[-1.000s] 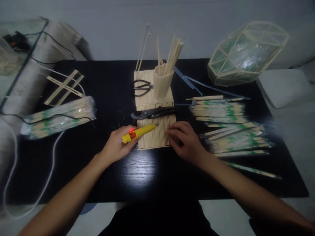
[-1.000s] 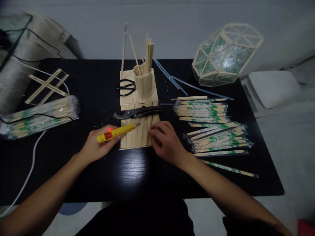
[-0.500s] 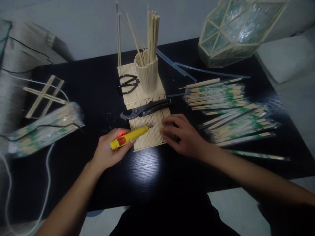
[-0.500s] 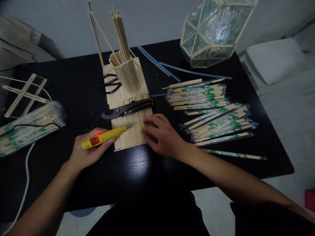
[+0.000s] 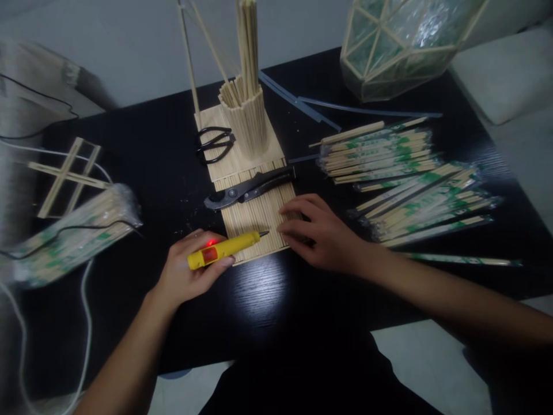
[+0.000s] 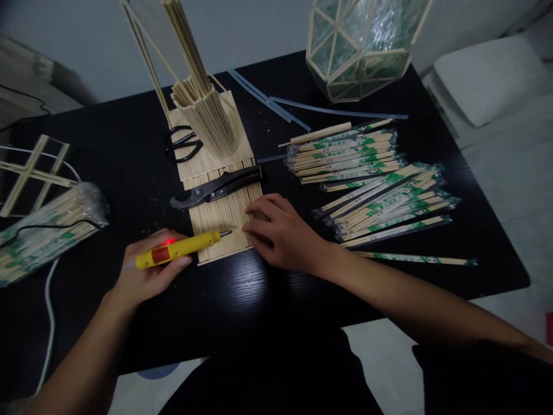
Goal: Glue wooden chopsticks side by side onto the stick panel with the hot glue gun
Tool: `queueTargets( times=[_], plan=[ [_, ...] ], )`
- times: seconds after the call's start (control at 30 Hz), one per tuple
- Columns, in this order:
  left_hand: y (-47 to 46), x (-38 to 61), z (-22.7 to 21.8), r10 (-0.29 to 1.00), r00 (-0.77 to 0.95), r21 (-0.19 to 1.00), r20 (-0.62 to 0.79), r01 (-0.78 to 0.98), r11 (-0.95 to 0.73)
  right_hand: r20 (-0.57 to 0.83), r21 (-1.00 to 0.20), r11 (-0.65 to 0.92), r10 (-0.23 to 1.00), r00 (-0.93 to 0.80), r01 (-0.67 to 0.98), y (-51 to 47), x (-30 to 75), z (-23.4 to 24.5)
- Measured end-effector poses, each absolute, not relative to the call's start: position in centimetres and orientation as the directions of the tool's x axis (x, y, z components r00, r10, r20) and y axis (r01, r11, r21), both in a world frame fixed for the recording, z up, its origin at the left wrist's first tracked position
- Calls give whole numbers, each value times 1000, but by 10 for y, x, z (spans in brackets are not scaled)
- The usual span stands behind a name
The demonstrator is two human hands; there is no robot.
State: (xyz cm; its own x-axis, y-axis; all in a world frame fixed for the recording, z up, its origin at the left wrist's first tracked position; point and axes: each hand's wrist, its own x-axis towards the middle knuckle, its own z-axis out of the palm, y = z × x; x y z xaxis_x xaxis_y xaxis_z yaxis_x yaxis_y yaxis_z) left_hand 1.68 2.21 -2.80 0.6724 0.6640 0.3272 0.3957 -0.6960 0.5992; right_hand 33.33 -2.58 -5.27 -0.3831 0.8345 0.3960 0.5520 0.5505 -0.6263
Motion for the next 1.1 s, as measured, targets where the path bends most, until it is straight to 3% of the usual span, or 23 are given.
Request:
queueTargets(
  times=[1.1],
  plan=[
    [19,25,-25,590,755,579,285,355,-734,305,-614,538,836,-455,578,-28,337,-46]
  ],
)
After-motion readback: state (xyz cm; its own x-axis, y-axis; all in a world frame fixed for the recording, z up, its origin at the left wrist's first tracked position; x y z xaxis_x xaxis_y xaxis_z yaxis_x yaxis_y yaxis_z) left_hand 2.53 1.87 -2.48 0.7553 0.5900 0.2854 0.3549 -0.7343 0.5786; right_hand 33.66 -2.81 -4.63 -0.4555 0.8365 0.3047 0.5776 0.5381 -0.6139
